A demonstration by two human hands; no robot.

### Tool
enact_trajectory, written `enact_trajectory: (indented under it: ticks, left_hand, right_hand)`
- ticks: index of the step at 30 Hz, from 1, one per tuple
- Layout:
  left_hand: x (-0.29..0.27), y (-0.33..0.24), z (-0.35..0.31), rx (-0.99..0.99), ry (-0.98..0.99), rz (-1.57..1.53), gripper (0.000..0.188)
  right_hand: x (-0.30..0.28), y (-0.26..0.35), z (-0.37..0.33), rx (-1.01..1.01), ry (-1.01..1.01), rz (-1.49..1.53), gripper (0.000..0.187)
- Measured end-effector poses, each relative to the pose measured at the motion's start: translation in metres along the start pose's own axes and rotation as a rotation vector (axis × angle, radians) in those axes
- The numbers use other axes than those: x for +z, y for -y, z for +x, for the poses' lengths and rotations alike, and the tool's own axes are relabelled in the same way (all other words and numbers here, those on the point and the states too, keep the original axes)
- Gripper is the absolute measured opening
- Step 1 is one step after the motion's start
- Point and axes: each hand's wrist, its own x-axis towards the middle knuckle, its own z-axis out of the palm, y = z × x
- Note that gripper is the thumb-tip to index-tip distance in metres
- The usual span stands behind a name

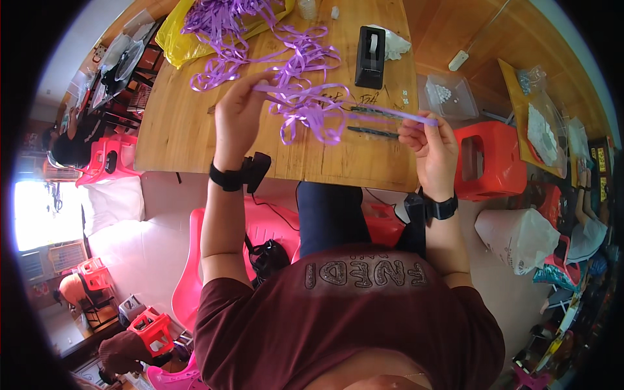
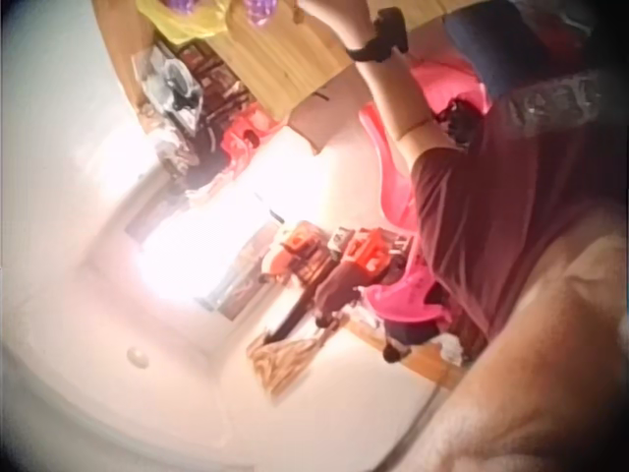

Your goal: Sorting, measuring, and placing purple plastic ribbons into a clear bin at a workshop table.

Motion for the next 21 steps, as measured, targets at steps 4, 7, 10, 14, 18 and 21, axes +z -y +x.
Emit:
enact_trajectory:
  ticks: [4,7,10,14,18,21]
  left_hand:
    - [0.005,-0.045,-0.017,-0.212,0.232,-0.016,0.021]
    - [0.032,-0.054,-0.043,0.009,0.653,0.297,0.024]
    - [0.05,-0.044,-0.058,0.087,0.926,0.374,0.03]
    - [0.061,-0.008,-0.044,0.144,0.63,0.446,0.035]
    - [0.061,0.039,-0.032,0.158,0.435,0.642,0.032]
    - [0.051,0.027,-0.008,-0.117,0.565,0.587,0.028]
  right_hand:
    - [0.003,0.006,-0.006,0.074,0.015,-0.188,0.036]
    - [0.011,-0.007,-0.024,0.053,0.28,-0.437,0.064]
    - [0.013,-0.039,-0.038,0.085,0.474,-0.52,0.066]
    - [0.005,-0.058,-0.04,-0.131,0.61,-0.828,0.044]
    - [0.011,-0.063,-0.044,-0.51,0.649,-1.119,0.033]
    - [0.015,-0.052,-0.049,-0.524,0.661,-1.176,0.046]
